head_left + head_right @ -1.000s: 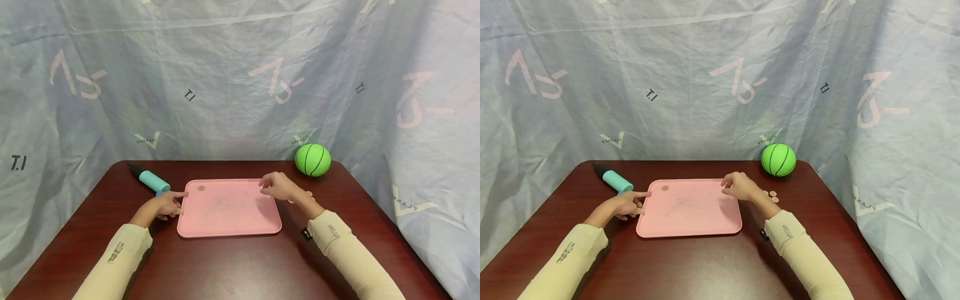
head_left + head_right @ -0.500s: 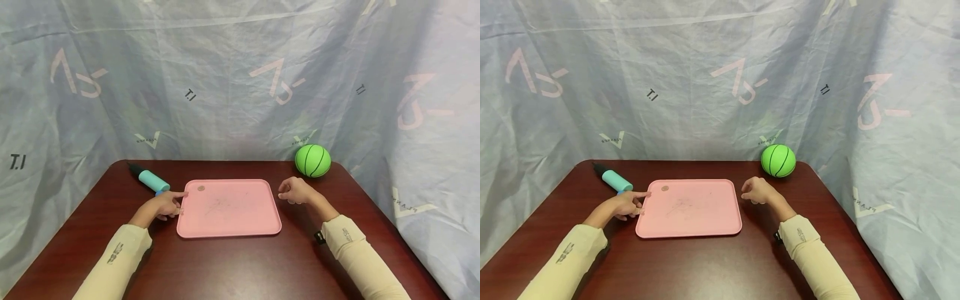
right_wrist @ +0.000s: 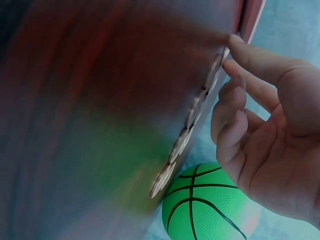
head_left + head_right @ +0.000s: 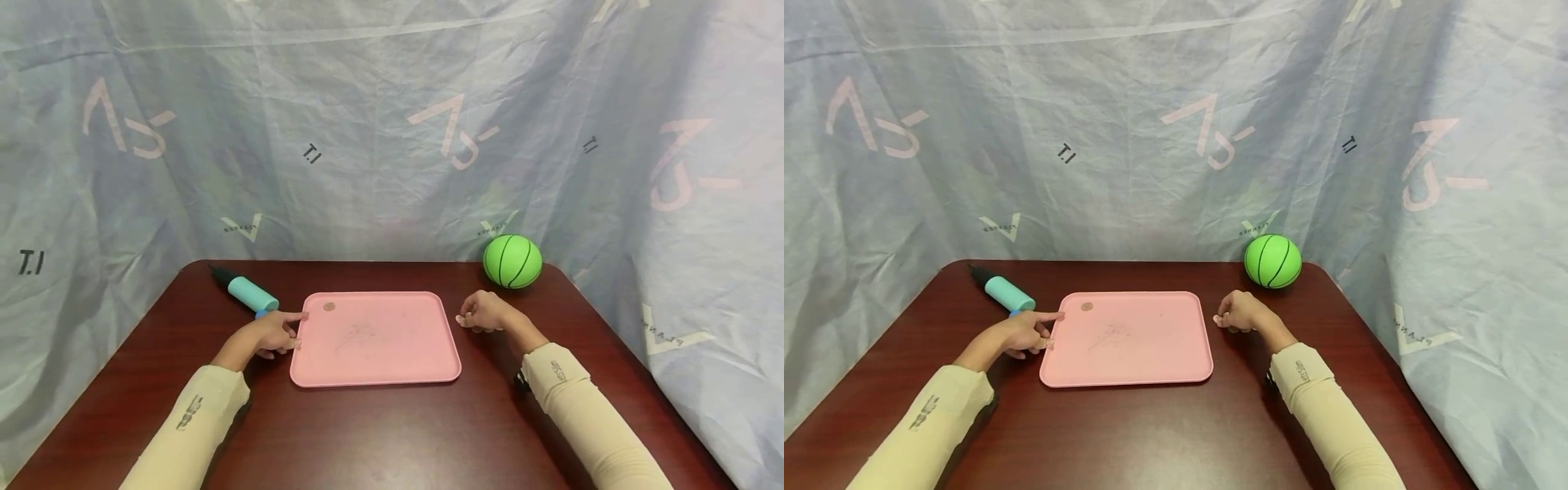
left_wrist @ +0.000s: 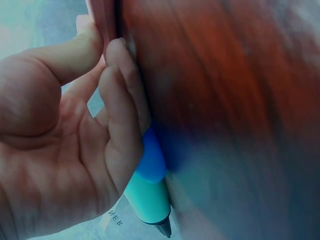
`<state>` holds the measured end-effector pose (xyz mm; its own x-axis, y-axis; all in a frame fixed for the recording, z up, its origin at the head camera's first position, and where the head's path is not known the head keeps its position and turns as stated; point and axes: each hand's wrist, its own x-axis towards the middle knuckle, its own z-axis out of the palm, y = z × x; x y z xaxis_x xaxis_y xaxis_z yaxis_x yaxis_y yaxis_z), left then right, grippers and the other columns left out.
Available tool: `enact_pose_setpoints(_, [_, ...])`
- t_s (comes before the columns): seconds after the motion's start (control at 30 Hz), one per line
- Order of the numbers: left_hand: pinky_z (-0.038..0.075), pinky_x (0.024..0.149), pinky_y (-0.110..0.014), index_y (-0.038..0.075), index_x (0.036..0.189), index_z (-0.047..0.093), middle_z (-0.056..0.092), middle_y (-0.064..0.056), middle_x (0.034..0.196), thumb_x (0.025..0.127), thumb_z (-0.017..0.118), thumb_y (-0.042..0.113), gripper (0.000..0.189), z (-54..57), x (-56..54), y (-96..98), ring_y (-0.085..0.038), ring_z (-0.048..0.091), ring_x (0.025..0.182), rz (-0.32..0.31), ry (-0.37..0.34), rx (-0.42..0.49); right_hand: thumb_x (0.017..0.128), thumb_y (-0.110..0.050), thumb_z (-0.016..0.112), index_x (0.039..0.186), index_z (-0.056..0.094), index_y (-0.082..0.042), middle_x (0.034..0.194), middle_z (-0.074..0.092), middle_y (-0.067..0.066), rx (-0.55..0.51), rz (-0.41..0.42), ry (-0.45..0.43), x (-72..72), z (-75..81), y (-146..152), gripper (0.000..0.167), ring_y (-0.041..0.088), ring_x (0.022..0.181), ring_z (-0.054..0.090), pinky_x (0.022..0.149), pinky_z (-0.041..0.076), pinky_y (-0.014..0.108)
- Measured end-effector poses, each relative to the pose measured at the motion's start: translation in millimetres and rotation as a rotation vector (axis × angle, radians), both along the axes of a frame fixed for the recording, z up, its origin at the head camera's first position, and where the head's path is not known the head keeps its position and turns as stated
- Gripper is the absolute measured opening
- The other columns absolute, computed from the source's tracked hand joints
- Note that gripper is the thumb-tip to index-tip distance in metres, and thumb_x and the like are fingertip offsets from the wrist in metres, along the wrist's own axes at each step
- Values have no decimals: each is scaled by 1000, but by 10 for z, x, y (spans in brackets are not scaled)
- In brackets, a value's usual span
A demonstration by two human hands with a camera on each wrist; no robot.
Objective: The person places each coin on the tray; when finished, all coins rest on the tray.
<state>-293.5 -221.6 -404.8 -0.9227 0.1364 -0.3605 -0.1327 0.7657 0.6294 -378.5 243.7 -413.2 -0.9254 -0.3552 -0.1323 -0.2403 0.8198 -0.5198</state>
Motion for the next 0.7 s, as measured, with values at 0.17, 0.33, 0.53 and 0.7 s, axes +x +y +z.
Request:
enact_pose_setpoints(0.17, [53,57,-33,16,153,39,55,-11,105,90,72,11,71,19,1,19,-17,52,64,1,-7,-6,86,-21,78,90,71,-6,62,61,3,0,15,-14,-27,-5,10,17,15,45,52,42,42,28])
enact_pose_setpoints(0.33, [52,58,-33,16,153,40,54,-10,98,91,71,12,69,51,-22,29,-17,52,65,-7,-2,-3,87,-19,78,89,69,-4,62,61,6,-33,21,-65,-56,34,24,17,16,44,47,41,38,28])
enact_pose_setpoints(0.53, [52,60,-34,17,155,36,57,-9,100,90,72,20,74,34,-50,-32,-19,57,73,-43,-17,-2,87,-19,77,82,69,-5,59,60,6,12,57,-74,-89,60,22,17,16,43,47,41,40,28])
enact_pose_setpoints(0.7, [54,64,-36,17,156,34,59,-10,111,89,74,30,78,-10,-66,-82,-22,61,83,-56,-37,8,87,-20,75,77,70,-7,55,59,6,53,90,-74,-107,21,3,17,13,39,44,38,38,25])
